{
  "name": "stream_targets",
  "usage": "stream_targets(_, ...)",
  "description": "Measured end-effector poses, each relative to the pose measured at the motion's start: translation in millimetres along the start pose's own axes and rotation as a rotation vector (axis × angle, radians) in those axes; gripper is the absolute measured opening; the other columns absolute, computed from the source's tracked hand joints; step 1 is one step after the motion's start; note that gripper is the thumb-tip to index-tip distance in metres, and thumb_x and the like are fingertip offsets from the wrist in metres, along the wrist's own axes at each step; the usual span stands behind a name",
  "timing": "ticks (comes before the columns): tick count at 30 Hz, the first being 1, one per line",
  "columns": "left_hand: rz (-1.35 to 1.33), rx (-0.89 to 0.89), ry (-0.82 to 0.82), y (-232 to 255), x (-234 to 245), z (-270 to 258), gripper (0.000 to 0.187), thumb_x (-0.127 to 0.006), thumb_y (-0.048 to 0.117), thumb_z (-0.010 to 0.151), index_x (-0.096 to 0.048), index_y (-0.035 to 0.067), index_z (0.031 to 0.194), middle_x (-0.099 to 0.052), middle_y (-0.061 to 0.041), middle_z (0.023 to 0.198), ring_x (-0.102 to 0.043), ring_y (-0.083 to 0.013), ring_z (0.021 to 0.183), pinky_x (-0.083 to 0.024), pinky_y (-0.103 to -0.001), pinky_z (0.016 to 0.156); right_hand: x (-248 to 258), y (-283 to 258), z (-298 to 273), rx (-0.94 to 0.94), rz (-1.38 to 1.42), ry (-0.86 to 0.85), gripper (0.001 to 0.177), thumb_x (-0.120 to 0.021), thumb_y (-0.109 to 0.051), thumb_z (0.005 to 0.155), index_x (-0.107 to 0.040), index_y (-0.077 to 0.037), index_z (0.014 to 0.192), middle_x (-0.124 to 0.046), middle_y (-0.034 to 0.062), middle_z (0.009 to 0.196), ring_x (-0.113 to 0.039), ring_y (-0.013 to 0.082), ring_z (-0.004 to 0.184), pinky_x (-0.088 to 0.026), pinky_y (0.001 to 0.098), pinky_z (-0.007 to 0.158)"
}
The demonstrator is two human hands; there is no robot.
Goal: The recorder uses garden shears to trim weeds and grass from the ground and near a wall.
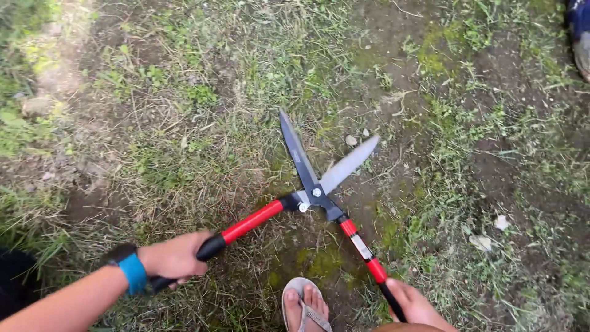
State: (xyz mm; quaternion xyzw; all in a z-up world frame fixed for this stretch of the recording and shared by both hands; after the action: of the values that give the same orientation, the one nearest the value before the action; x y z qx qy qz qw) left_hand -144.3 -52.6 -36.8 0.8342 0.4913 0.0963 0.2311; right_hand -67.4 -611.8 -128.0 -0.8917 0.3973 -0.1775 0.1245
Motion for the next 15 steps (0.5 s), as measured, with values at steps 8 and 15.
stream_targets(8,-0.211,-0.202,0.225,64,-46,41,0.041,-0.067,0.004,0.080,-0.047,0.006,0.116,-0.058,-0.010,0.063,-0.059,-0.0203,0.043,-0.049,-0.039,0.041,-95,-125,-29,0.121,0.296,0.059,0.052,-0.037,-0.054,0.101,-0.055,-0.006,0.091,-0.054,0.0080,0.055,-0.050,0.0218,0.038,-0.043,0.0370,0.038)
stream_targets(15,0.133,-0.372,0.392,27,-35,3,0.039,-0.074,0.012,0.078,-0.054,0.006,0.111,-0.061,-0.012,0.062,-0.064,-0.0223,0.052,-0.051,-0.039,0.053,-38,-42,-22,0.120,0.126,0.162,0.045,-0.047,-0.047,0.097,-0.066,-0.008,0.111,-0.057,0.0084,0.055,-0.052,0.0192,0.043,-0.041,0.0341,0.041)
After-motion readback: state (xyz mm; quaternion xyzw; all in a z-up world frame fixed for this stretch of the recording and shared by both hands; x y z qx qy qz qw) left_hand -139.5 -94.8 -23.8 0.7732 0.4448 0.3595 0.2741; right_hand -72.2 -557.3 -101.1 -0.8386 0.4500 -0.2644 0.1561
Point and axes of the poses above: each hand's wrist, its own z-axis towards the middle knuckle, its own x-axis out of the back of the hand, y = z × x, the point moved 10 cm from there along z, towards the middle knuckle
